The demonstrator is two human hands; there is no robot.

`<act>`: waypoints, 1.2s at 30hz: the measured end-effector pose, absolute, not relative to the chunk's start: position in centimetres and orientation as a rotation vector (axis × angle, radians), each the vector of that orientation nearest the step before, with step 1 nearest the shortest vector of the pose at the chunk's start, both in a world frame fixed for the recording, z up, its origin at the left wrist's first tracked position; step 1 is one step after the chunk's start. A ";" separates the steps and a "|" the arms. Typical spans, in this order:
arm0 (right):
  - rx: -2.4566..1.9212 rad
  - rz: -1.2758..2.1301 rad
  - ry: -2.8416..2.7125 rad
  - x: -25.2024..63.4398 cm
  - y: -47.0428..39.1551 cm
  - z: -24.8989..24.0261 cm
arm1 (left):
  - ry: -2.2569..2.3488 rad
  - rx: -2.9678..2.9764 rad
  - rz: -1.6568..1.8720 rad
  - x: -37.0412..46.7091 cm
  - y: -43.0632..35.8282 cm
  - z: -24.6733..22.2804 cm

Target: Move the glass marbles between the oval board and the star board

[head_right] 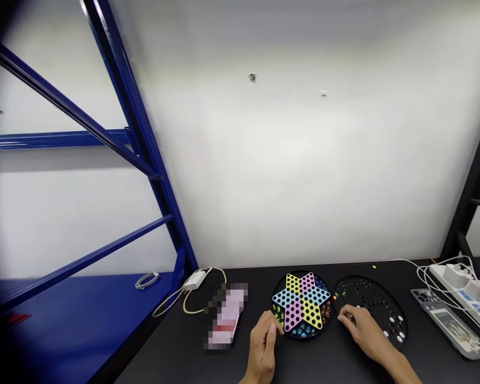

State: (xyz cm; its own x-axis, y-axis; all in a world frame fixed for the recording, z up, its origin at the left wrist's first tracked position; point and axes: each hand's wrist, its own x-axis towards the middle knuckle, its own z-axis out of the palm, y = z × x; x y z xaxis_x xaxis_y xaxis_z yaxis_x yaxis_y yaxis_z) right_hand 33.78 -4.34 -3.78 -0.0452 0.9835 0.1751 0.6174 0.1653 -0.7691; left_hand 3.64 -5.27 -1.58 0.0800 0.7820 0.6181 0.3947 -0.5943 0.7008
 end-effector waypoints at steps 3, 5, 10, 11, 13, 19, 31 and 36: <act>-1.346 0.942 -1.321 31.7 -2.7 -2.1 | 1.151 2.034 1.531 3.7 -5.3 -1.7; -1.219 1.110 -1.096 29.3 -0.9 -1.1 | 1.147 2.041 1.537 3.6 -5.3 -1.8; -1.219 1.068 -1.302 21.0 5.4 -0.3 | 1.165 2.037 1.501 3.4 -5.2 -2.5; -1.227 1.027 -1.343 19.3 6.7 -0.5 | 1.167 2.041 1.498 3.4 -5.1 -2.7; -1.234 0.918 -1.431 16.3 8.7 -1.0 | 1.179 2.033 1.523 3.5 -5.0 -3.3; -1.299 0.598 -1.780 12.0 10.4 -3.3 | 1.162 2.012 1.750 4.2 -4.1 -5.4; -1.375 0.145 -2.212 14.2 8.1 -3.7 | 1.182 1.950 1.755 4.3 -4.1 -5.5; -1.426 0.215 -2.057 20.2 6.5 -3.0 | 1.235 1.938 1.687 4.1 -4.3 -4.9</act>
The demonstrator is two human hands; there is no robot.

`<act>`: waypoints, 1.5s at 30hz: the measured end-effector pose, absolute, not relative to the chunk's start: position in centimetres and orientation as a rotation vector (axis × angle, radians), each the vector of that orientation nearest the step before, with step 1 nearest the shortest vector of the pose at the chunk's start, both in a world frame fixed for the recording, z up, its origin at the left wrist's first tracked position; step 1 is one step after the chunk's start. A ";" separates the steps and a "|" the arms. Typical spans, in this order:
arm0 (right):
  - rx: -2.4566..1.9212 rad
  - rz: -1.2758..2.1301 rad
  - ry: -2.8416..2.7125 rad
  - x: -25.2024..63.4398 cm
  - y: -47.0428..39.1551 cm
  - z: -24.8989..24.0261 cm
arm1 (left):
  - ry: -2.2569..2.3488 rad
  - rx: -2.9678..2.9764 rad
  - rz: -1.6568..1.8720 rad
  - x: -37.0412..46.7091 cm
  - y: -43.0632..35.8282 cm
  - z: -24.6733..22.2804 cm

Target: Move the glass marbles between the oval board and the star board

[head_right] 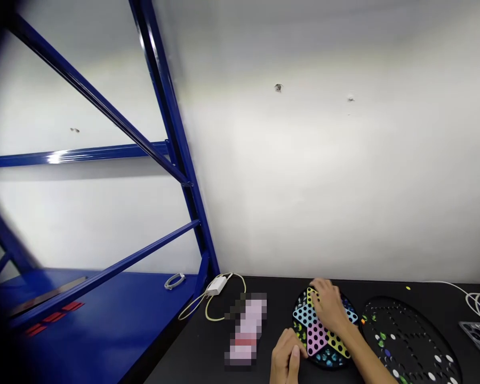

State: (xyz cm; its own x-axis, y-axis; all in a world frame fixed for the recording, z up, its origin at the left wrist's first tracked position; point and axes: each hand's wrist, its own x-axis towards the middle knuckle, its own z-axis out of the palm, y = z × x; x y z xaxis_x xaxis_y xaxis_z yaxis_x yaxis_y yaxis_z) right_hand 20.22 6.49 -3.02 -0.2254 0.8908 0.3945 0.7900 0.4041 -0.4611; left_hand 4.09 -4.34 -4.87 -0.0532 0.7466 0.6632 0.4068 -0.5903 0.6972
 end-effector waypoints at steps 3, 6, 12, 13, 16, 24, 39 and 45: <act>-1.582 0.277 -1.804 26.9 5.7 -3.0 | 1.196 1.999 1.600 3.7 -4.8 -3.8; -1.683 0.318 -1.616 33.7 4.3 -3.0 | 1.122 2.070 1.510 3.3 -5.1 -2.7; -1.750 0.580 -1.779 38.9 -0.5 -3.6 | 1.111 2.067 1.490 3.3 -4.8 -2.0; -1.764 0.584 -1.820 38.6 -1.0 -3.8 | 1.109 2.067 1.490 3.3 -4.8 -2.1; -1.856 0.458 -1.914 37.3 -1.0 -4.2 | 1.116 2.071 1.476 3.4 -4.8 -2.3; -1.691 0.144 -2.217 34.3 1.3 -3.8 | 1.164 2.016 1.516 3.5 -4.7 -3.0; -1.569 0.239 -2.134 33.7 -0.2 -4.2 | 1.169 1.962 1.641 4.2 -4.6 -3.3; -1.573 0.151 -2.187 34.4 -1.7 -4.1 | 1.170 2.012 1.619 3.8 -4.7 -3.1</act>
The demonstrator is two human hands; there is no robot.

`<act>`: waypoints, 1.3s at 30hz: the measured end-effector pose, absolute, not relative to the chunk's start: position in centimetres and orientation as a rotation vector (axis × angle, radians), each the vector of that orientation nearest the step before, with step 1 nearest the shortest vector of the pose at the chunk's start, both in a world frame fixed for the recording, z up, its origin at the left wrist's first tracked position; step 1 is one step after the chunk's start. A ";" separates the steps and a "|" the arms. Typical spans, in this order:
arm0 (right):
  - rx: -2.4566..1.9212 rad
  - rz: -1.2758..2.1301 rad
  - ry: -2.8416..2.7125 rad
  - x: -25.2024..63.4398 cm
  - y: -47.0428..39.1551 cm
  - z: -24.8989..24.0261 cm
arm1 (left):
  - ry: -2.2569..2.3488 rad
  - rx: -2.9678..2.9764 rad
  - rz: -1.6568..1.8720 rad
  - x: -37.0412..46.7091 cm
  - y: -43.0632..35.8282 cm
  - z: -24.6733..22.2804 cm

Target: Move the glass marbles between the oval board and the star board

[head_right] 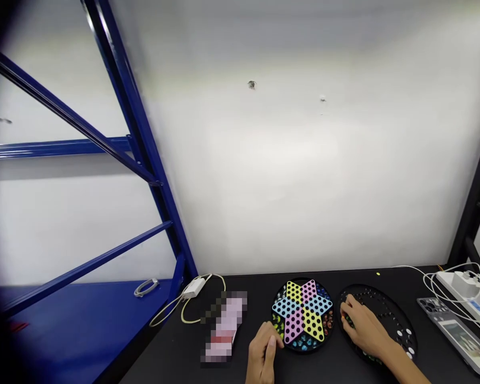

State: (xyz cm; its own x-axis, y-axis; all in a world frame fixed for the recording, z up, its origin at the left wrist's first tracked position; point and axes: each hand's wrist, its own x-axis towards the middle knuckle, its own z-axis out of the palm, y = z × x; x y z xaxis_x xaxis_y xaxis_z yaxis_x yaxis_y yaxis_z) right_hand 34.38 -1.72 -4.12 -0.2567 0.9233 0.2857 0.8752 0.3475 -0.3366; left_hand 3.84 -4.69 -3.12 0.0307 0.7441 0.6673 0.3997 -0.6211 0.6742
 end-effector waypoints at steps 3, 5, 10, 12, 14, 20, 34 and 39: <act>-1.590 0.284 -2.178 36.0 -3.7 -3.7 | 1.168 2.037 1.534 3.6 -4.9 -2.5; -1.595 0.353 -2.141 36.8 -5.3 -3.4 | 1.165 2.038 1.487 3.5 -5.0 -2.1; -1.618 0.239 -2.055 36.3 -8.8 -3.8 | 1.151 2.051 1.489 3.6 -5.0 -1.8; -1.628 0.155 -2.028 35.6 -9.5 -4.4 | 1.154 2.056 1.488 3.6 -5.0 -1.9; -1.638 0.072 -2.008 35.1 -9.6 -5.1 | 1.147 2.069 1.485 3.5 -5.0 -1.9; -1.669 -0.070 -1.972 34.7 -9.1 -6.5 | 1.149 2.060 1.477 3.5 -4.9 -2.1; -1.622 -0.153 -1.953 34.6 -8.9 -7.1 | 1.173 2.086 1.495 3.6 -5.1 -1.9; -1.656 -0.275 -1.843 35.1 -8.9 -7.2 | 1.168 2.092 1.489 3.5 -5.1 -2.2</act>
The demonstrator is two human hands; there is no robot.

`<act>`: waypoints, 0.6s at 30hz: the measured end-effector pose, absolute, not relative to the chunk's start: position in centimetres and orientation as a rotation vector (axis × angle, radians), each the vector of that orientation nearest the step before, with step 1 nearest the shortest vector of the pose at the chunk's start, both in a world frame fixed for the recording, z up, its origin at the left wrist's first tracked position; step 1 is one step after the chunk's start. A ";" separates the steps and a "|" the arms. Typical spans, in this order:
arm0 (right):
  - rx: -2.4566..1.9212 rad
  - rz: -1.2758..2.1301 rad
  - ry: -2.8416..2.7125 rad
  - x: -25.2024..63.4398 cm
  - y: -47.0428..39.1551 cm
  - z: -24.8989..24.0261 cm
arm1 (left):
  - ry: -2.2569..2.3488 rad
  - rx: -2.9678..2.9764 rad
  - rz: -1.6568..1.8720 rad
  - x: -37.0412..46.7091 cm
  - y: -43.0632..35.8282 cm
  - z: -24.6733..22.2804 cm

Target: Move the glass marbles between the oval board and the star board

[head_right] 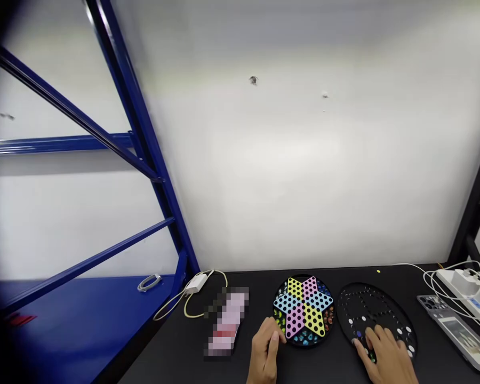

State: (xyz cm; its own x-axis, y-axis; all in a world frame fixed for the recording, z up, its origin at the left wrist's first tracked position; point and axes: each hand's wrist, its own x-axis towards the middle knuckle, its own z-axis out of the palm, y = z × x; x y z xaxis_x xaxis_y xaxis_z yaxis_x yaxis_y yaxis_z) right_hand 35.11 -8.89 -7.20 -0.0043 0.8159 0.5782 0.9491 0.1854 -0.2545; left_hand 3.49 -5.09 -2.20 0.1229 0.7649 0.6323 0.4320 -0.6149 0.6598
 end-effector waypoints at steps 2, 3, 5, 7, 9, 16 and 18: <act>-1.659 -0.277 -1.832 35.2 -9.0 -7.1 | 1.156 2.096 1.496 3.5 -5.1 -2.3; -1.655 -0.264 -1.833 35.2 -9.0 -7.1 | 1.152 2.096 1.499 3.5 -5.1 -2.3; -1.657 -0.233 -1.826 35.1 -9.1 -7.2 | 1.149 2.091 1.500 3.5 -5.1 -2.3; -1.690 -0.215 -1.810 34.8 -9.2 -7.3 | 1.151 2.081 1.495 3.5 -5.2 -2.3; -1.735 -0.209 -1.822 34.6 -9.3 -7.4 | 1.149 2.080 1.489 3.4 -5.2 -2.2; -1.831 -0.026 -1.907 34.7 -9.3 -7.3 | 1.128 2.049 1.499 3.5 -5.1 -2.3; -1.832 0.096 -1.871 34.7 -9.0 -6.8 | 1.125 2.029 1.506 3.5 -5.1 -2.3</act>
State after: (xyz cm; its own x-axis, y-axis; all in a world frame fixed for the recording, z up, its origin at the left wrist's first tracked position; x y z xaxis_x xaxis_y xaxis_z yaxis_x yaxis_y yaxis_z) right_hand 34.66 -9.02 -6.80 0.0454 0.9505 0.3075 0.9141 0.0846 -0.3965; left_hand 3.55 -5.05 -2.30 0.1087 0.7756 0.6218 0.3762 -0.6111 0.6964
